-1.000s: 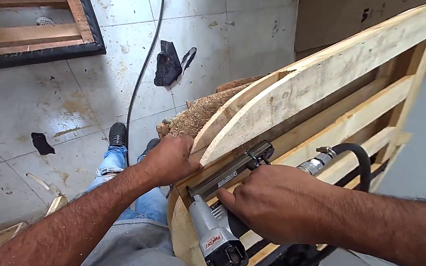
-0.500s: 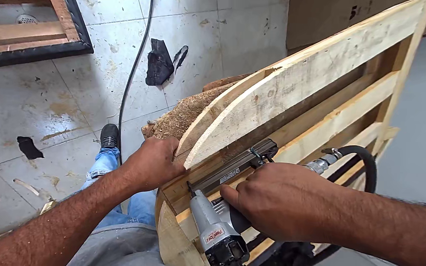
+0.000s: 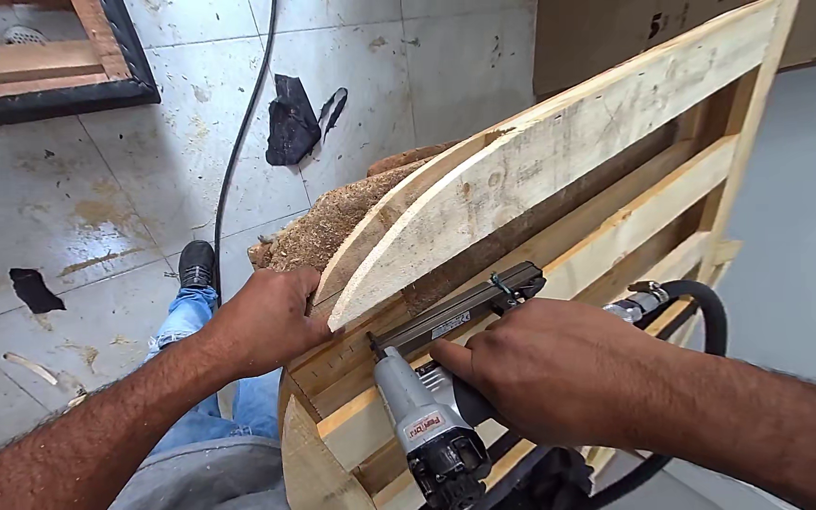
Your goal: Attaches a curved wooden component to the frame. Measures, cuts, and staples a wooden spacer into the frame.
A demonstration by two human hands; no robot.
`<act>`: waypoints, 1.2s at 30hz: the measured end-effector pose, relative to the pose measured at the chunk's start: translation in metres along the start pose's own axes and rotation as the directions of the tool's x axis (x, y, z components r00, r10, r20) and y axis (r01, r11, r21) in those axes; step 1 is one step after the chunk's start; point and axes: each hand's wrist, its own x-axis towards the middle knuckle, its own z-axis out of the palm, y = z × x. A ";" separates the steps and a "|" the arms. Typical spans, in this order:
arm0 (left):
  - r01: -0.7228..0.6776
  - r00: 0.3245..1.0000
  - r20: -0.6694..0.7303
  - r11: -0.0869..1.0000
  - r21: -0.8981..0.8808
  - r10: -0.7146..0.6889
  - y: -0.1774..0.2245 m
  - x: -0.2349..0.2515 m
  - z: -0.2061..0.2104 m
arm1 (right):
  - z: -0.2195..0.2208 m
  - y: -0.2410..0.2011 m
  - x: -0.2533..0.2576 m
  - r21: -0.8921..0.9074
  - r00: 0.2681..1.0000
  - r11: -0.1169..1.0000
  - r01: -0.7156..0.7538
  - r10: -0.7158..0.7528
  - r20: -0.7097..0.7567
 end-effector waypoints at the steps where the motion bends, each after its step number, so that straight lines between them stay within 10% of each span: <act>1: 0.000 1.000 -0.001 1.000 -0.006 0.000 0.000 0.000 0.000 | 0.001 0.002 -0.001 0.001 1.000 1.000 -0.001 0.001 -0.007; 29: -0.032 0.999 -0.008 0.998 -0.056 0.031 -0.001 -0.001 -0.001 | 0.020 0.042 -0.018 -0.026 0.996 0.998 -0.059 0.057 -0.063; 33: -0.029 1.000 -0.001 0.999 -0.044 0.029 0.001 -0.001 -0.003 | 0.014 0.024 -0.018 -0.017 0.957 0.991 0.134 -0.134 -0.259; 36: -0.019 1.000 0.012 1.000 -0.019 0.019 0.002 -0.001 -0.003 | -0.012 0.000 0.004 0.058 0.962 0.969 0.240 -0.229 -0.146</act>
